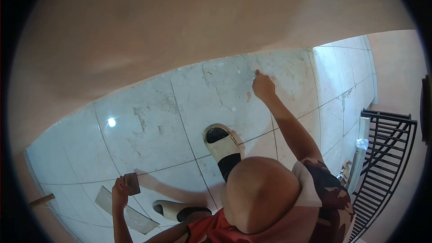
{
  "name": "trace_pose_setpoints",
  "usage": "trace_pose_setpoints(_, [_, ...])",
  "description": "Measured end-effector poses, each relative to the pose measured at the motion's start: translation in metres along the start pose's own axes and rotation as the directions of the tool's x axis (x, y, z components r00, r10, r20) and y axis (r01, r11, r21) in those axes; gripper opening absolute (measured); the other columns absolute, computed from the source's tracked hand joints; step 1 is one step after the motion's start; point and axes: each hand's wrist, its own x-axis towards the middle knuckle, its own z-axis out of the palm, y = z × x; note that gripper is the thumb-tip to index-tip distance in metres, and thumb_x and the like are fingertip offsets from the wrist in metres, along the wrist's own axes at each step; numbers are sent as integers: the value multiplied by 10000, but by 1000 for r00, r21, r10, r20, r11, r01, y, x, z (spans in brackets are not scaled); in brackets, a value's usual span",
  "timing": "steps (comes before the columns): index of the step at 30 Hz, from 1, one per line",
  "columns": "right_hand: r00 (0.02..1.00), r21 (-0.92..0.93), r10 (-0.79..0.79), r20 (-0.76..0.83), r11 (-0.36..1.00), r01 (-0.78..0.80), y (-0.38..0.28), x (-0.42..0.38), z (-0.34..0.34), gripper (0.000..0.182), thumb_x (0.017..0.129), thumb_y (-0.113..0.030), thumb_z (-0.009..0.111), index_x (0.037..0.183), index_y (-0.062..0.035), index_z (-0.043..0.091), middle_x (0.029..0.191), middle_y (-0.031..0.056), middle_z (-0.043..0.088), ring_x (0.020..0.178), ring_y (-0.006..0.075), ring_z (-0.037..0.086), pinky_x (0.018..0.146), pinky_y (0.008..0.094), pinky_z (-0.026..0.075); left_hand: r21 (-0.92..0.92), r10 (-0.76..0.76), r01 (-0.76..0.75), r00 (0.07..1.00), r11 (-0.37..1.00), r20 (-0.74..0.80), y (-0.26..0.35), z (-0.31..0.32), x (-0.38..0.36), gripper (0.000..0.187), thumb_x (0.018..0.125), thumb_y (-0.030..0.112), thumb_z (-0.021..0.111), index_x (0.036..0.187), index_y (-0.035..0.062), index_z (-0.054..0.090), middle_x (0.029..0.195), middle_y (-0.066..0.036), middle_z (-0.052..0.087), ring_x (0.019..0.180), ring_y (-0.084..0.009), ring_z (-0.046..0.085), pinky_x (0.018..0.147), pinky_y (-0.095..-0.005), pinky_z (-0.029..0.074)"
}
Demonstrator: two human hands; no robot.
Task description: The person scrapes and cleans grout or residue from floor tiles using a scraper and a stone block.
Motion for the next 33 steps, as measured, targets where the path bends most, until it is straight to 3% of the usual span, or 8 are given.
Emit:
trace_pose_setpoints(3, [987, 94, -150, -56, 984, 154, 32, -4, 11, 436, 890, -166, 466, 1305, -112, 587, 1038, 247, 677, 973, 398, 662, 845, 488, 530, 26, 30, -29, 999, 999, -23, -7, 10, 2, 187, 970, 157, 504, 931, -26, 507, 802, -221, 570, 665, -328, 527, 642, -351, 454])
trace_pose_setpoints(6, [965, 177, 140, -220, 979, -101, 58, 32, -4, 427, 864, -149, 501, 1275, -80, 592, 1022, 239, 688, 994, 384, 666, 836, 479, 533, -1, -45, 45, 999, 999, 19, 17, -5, 3, 123, 943, 100, 485, 922, -21, 489, 786, -177, 536, 678, -240, 492, 652, -311, 440])
trace_pose_setpoints(9, [970, 183, 198, -139, 968, -172, 49, 61, 9, 375, 888, -160, 480, 1217, -18, 592, 1077, 255, 666, 1034, 389, 652, 849, 478, 528, -83, 58, -56, 998, 995, 15, -1, -5, 6, 113, 939, 96, 487, 914, -14, 479, 784, -153, 505, 693, -190, 464, 644, -300, 423])
trace_pose_setpoints(14, [1000, 110, -10, 12, 994, 9, -66, -5, 21, 429, 926, -140, 421, 1288, 80, 489, 1113, 273, 646, 1057, 400, 639, 878, 493, 518, -22, 120, -121, 992, 992, -48, -17, 1, 1, 115, 897, 70, 485, 874, -28, 430, 700, -191, 499, 596, -264, 458, 588, -340, 419])
trace_pose_setpoints(19, [953, 58, -245, 179, 969, 239, -95, -78, 8, 464, 917, -127, 420, 1372, -80, 503, 1090, 262, 655, 1030, 400, 643, 859, 513, 512, -54, 53, -55, 998, 997, -34, -12, 5, -18, 93, 892, 50, 490, 878, -24, 435, 705, -200, 498, 598, -263, 456, 586, -338, 417])
trace_pose_setpoints(22, [960, 36, -269, -83, 961, 273, -42, -31, 18, 423, 879, -144, 489, 1289, -84, 573, 926, 240, 689, 895, 399, 672, 793, 496, 528, -56, 88, -92, 994, 994, -71, -44, 15, -19, 98, 898, 55, 501, 883, -27, 449, 709, -211, 507, 603, -268, 481, 588, -345, 425])
trace_pose_setpoints(26, [986, 180, 89, -139, 982, -63, -18, 14, 23, 370, 908, -144, 457, 1225, 9, 573, 1024, 249, 678, 973, 403, 660, 820, 493, 527, -156, 116, -130, 989, 979, -97, -54, 19, -23, 116, 908, 70, 509, 883, -34, 463, 717, -214, 517, 617, -275, 508, 599, -346, 436])
trace_pose_setpoints(33, [965, 74, -254, 65, 966, 249, -141, -102, 46, 467, 966, -139, 375, 1399, 34, 409, 1018, 271, 663, 958, 398, 663, 806, 508, 527, -105, 204, -216, 973, 971, -111, -70, 15, -13, 137, 911, 95, 525, 932, -38, 497, 741, -201, 532, 621, -266, 510, 594, -350, 445])
